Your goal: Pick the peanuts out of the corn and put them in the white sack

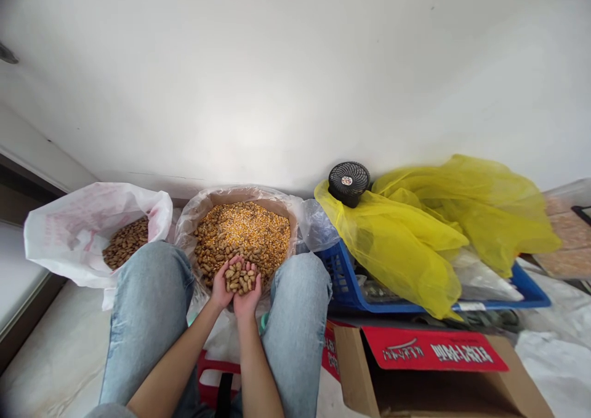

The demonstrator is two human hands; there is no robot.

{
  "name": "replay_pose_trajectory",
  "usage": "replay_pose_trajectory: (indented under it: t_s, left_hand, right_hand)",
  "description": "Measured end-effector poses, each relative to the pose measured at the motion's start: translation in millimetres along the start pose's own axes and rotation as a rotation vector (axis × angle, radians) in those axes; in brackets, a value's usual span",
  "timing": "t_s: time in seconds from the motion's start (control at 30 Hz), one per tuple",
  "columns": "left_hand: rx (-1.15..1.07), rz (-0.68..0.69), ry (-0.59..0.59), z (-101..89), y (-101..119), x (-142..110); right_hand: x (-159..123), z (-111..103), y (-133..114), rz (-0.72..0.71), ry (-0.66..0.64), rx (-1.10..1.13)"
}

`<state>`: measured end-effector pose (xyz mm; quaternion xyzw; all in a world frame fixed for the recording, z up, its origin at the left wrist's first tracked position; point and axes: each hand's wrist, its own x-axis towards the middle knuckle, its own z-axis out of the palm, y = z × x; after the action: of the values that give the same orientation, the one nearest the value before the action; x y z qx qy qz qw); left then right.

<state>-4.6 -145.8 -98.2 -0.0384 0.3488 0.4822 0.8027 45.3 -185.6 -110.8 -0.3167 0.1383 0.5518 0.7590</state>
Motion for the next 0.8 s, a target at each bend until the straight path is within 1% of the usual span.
replay_pose_trajectory:
  t_s: [0.17,0.27,0.37,0.43,0.53,0.63,0.7,0.8]
  left_hand:
    - [-0.011,0.034,0.015,-0.5,-1,1]
    - [-0.051,0.055,0.018,3.2,-1,-1]
    - [-0.095,0.144,0.066,12.7,0,-6]
    - [-0.116,0.212,0.110,22.7,4,-10]
    - [-0.113,0.299,0.142,41.9,17,-13]
    - [-0.093,0.445,0.168,64.3,47,-16]
    - [-0.116,0.534,0.168,79.6,77,-19]
    - [-0.205,0.651,0.163,98.4,136,-25]
  right_hand:
    - [3,-2,2,-0.026,-0.005,-0.059]
    - [6,0,3,-0.039,-0.019,-0.120]
    - [7,8,3,0.011,-0.031,-0.165]
    - [7,19,2,0.060,-0.037,-0.202]
    - [6,50,3,0.113,-0.032,-0.239]
    - [1,99,9,0.154,-0.070,-0.283]
    - [-3,139,21,0.195,-0.151,-0.343]
    - [-12,201,54,0.259,-0.278,-0.424]
